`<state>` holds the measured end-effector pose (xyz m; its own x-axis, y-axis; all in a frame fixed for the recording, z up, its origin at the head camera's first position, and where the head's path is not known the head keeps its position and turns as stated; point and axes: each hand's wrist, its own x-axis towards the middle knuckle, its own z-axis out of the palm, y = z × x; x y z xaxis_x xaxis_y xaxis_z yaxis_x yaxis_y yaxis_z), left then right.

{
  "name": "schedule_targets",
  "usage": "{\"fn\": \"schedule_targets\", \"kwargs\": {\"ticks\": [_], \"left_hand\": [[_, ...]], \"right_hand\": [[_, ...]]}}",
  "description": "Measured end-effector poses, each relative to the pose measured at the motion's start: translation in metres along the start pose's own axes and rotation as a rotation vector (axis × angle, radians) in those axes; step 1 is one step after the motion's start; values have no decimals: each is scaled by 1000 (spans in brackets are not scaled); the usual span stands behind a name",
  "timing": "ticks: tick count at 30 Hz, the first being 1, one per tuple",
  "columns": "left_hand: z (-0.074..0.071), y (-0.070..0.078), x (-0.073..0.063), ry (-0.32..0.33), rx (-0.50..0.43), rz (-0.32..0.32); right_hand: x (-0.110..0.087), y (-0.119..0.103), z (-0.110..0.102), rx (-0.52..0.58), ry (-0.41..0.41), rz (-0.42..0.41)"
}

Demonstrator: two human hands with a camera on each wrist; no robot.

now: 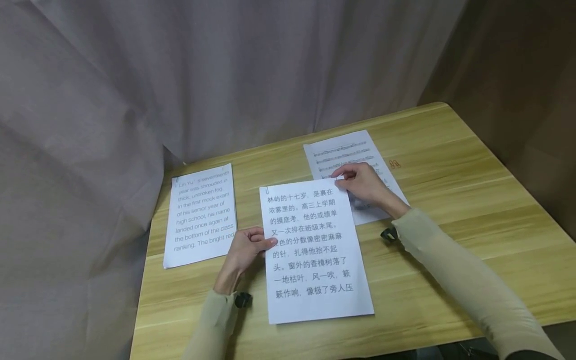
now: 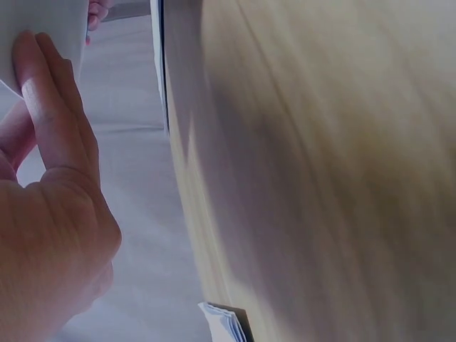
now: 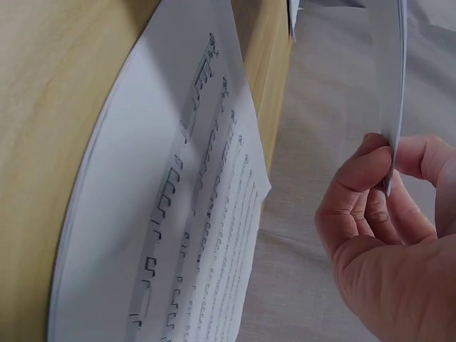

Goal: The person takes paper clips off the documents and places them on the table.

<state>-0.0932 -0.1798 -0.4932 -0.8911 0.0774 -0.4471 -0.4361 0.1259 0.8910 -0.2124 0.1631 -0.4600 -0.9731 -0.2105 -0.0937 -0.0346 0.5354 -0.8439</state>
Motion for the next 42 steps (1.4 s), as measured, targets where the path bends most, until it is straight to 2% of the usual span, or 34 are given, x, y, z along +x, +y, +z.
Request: {"fn": "schedule_targets", "kwargs": {"ticks": [14, 23, 34, 42], "left_hand": [[9, 2, 2, -17, -19, 14], [10, 2, 3, -16, -24, 13], [3, 0, 3, -4, -40, 9], [-5, 2, 3, 21, -28, 10]], "right_hand": [[1, 11, -9, 84, 62, 55], [3, 20, -25, 171, 85, 84], [4, 49, -62, 57, 173, 142], [8, 79, -88, -34, 245, 96]]}}
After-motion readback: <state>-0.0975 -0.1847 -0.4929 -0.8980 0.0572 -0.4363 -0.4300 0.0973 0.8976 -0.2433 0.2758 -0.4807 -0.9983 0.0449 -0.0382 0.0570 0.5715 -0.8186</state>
